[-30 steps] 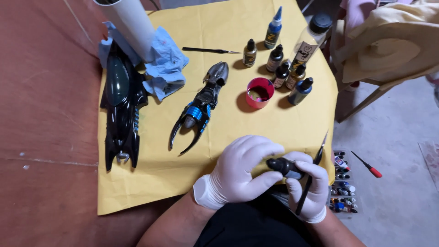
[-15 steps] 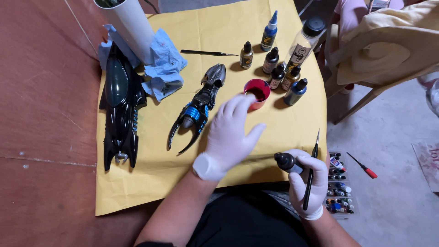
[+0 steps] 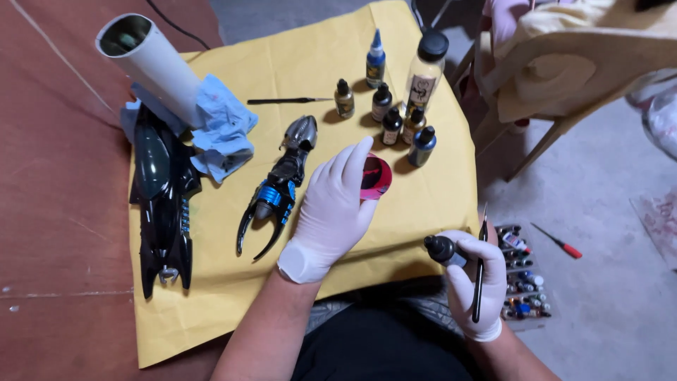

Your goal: Applying detailed paint to a plastic model component using a fine-tipped brush and acrylic paint.

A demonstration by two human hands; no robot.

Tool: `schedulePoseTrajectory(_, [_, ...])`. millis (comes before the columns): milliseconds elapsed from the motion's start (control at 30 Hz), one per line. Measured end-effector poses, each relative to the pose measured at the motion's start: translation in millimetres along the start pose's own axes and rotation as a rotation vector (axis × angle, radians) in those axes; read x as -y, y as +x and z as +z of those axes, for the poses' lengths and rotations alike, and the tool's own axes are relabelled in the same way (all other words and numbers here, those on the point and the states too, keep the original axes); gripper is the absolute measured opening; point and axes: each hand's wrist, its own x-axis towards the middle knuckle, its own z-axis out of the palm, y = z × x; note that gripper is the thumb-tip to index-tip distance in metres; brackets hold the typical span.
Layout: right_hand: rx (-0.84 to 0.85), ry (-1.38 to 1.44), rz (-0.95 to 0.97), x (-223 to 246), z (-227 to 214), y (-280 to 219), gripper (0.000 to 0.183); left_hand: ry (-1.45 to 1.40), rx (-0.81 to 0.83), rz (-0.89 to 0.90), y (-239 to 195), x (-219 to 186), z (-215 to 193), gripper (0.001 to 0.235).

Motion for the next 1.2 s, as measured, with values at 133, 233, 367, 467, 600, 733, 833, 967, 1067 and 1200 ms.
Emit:
schedulePoseTrajectory(133, [-0.001, -0.007, 0.014, -8.1, -0.8, -0.5, 0.033, 0.012, -0.034, -0.011, -14.1, 0.9, 0.4, 0.07])
schedulePoseTrajectory(233, [0.022, -0.003, 0.023, -10.3, 2.1, 4.4, 0.033, -0.127, 0.025, -0.073, -12.2, 4.2, -2.0, 0.075])
schedulePoseTrajectory(367, [0.025, -0.054, 0.026, -10.3, 2.9, 14.1, 0.033, -0.347, 0.182, -0.141, -2.4, 9.5, -0.9, 0.081])
schedulePoseTrajectory(467, [0.061, -0.062, 0.014, -7.8, 0.7, 24.3, 0.034, -0.087, 0.217, -0.071, -4.8, 1.6, -12.7, 0.081])
schedulePoseTrajectory(600, [0.16, -0.05, 0.035, -5.0, -9.6, 35.5, 0.035, -0.247, -0.053, 0.074, -17.9, -20.7, -32.6, 0.046])
schedulePoseTrajectory(733, [0.489, -0.099, -0.05, -2.4, -11.3, 56.3, 0.037, -0.208, 0.057, 0.318, -25.8, -30.5, -30.2, 0.024])
schedulePoseTrajectory(833, [0.605, -0.114, -0.097, -4.9, -9.5, 66.3, 0.037, -0.118, 0.0, 0.25, -30.6, -30.8, -27.9, 0.032])
schedulePoseTrajectory(967, [0.637, -0.118, -0.088, -4.5, -6.5, 73.1, 0.037, -0.213, 0.066, 0.168, -29.1, -22.8, -35.2, 0.056])
schedulePoseTrajectory(1067, [0.625, -0.132, -0.114, -4.7, 1.1, 73.9, 0.033, -0.354, 0.009, 0.231, -35.7, -21.2, -28.5, 0.015])
schedulePoseTrajectory(1200, [0.604, -0.153, -0.12, -11.5, -1.3, 69.3, 0.036, -0.378, -0.007, 0.087, -36.8, -9.9, -28.5, 0.039])
